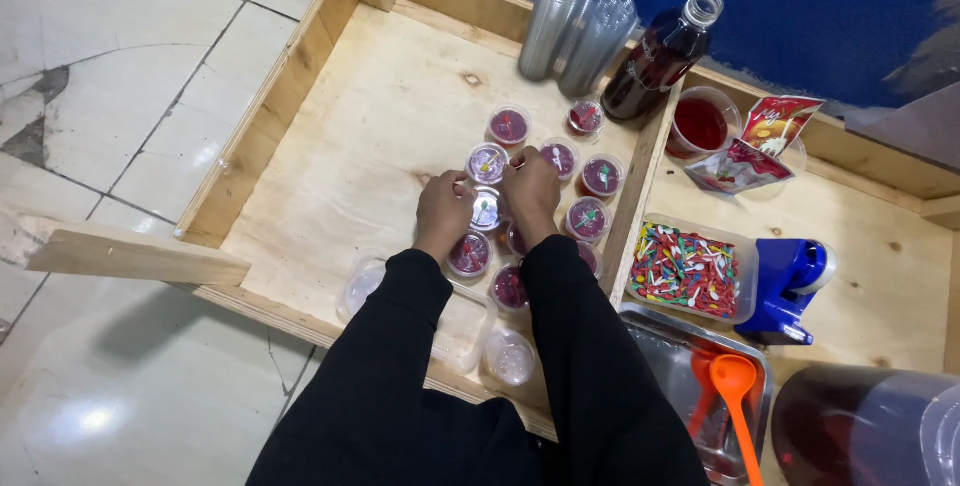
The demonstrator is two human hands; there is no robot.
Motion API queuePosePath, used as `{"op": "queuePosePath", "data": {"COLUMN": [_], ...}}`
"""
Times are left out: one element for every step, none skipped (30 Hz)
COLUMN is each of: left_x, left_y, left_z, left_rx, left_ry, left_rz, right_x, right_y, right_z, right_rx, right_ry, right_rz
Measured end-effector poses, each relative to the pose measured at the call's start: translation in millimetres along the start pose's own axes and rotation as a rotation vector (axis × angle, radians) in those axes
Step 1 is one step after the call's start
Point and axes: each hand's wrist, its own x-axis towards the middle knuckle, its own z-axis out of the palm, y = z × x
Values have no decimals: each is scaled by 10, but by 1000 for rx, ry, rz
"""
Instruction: The person packages small food items into plastic cups, sealing them with tape and adding liquid with a ladle.
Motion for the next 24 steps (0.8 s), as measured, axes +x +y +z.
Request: {"op": "queuePosePath", "data": {"left_x": [5,10,13,-6,-27,-34,-2,9,18,-3,-26,-44,-70,-83,-100,-152,-208,-269,-363,-451,-545,-610,-676,-756], "left_y": [-28,-57,-84,-89,-92,-88,-102,-128,-153,-141,-128,-114,-129,-126,-124,-92,-62,-30,11,61,109,119,130,134], "left_z": [12,21,31,34,36,31,41,58,76,63,48,22,5,-10,-28,-71,-116,-161,-229,-295,-364,-399,-434,-467], "left_rx": [0,-12,-24,-23,-33,-42,-41,-40,-38,-36,-22,-8,-6,-15,-25,-27,-45,-64,-67,-99,-131,-135,-141,-144], "left_ry": [0,-3,-5,-5,-1,5,9,-1,-11,-12,-1,11,11,25,38,40,51,63,65,75,86,86,79,72], "left_rz": [-1,-4,-8,-8,-9,-8,-7,-22,-37,-37,-36,-33,-32,-44,-56,-57,-55,-54,-55,-36,-17,-11,-7,-8], "right_x": [24,48,70,64,57,61,77,73,69,81,89,98,-10,-105,-207,-309,-419,-530,-615,-700,-792,-925,-1059,-1202], "right_y": [-5,-14,-21,-29,-37,-59,-54,-36,-16,19,54,77,39,-1,-42,-57,-74,-90,-33,27,88,105,124,151], "right_z": [1,2,2,-4,-13,-24,-17,-3,11,34,56,77,2,-91,-184,-256,-328,-405,-439,-483,-527,-596,-667,-730], "right_rx": [0,-4,-8,-7,-4,0,2,-1,-3,-3,5,14,17,53,90,89,128,167,165,211,256,255,290,326], "right_ry": [-1,11,22,21,22,23,24,24,23,23,38,56,56,60,64,63,83,103,103,110,118,125,117,104], "right_rz": [0,7,15,15,28,38,35,24,13,15,4,-7,-6,-1,3,1,-33,-68,-70,-108,-147,-149,-142,-132]}}
